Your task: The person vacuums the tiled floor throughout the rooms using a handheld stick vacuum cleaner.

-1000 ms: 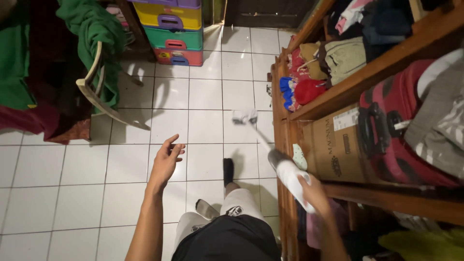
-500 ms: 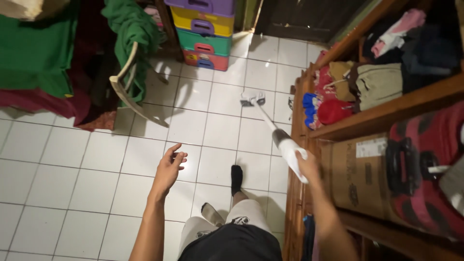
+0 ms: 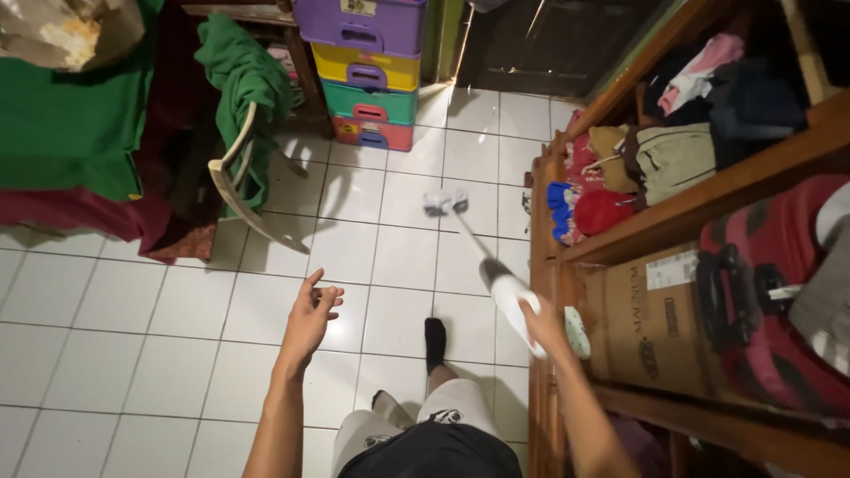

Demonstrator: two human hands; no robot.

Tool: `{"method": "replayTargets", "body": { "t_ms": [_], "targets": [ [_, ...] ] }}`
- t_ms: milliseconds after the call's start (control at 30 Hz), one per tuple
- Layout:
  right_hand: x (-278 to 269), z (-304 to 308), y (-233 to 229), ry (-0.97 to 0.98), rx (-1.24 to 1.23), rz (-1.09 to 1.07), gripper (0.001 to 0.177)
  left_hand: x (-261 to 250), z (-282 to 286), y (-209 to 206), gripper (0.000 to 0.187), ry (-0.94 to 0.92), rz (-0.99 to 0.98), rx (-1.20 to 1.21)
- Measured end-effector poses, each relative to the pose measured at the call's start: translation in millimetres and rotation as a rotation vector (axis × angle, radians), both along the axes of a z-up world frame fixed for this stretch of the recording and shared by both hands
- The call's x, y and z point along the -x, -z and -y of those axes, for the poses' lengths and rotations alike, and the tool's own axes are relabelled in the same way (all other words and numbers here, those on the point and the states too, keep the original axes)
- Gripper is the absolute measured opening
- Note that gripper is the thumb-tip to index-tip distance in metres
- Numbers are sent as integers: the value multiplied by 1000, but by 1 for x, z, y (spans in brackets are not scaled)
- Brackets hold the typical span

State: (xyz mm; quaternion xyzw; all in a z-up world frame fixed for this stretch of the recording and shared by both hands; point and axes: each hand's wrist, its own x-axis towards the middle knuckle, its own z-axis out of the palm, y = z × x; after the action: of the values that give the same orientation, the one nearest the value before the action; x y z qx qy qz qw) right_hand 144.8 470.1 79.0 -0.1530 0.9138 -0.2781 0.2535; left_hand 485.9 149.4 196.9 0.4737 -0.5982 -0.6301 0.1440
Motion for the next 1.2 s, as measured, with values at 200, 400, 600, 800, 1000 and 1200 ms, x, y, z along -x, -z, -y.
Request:
{"method": "replayTargets", "body": {
  "t_ms": [200, 400, 600, 800, 1000, 1200],
  "targets": [
    [5, -88, -36, -39, 67, 176, 45, -21, -2, 23, 77, -13, 28, -47],
    [46, -31, -59, -115, 50, 44, 41, -44, 20, 23, 75, -139, 19, -37],
    [57, 80, -62, -61, 91, 242, 44, -53, 21, 28, 76, -244, -23, -47],
    [64, 142, -2, -51, 160, 310, 46, -46, 27, 12, 80, -271, -63, -45],
    [10, 96, 38, -70, 210, 338, 44, -49, 24, -1, 79, -224, -55, -14],
    [-7, 1, -45, -58, -77, 399, 51, -66, 20, 17, 76, -218, -96, -11]
  ]
}}
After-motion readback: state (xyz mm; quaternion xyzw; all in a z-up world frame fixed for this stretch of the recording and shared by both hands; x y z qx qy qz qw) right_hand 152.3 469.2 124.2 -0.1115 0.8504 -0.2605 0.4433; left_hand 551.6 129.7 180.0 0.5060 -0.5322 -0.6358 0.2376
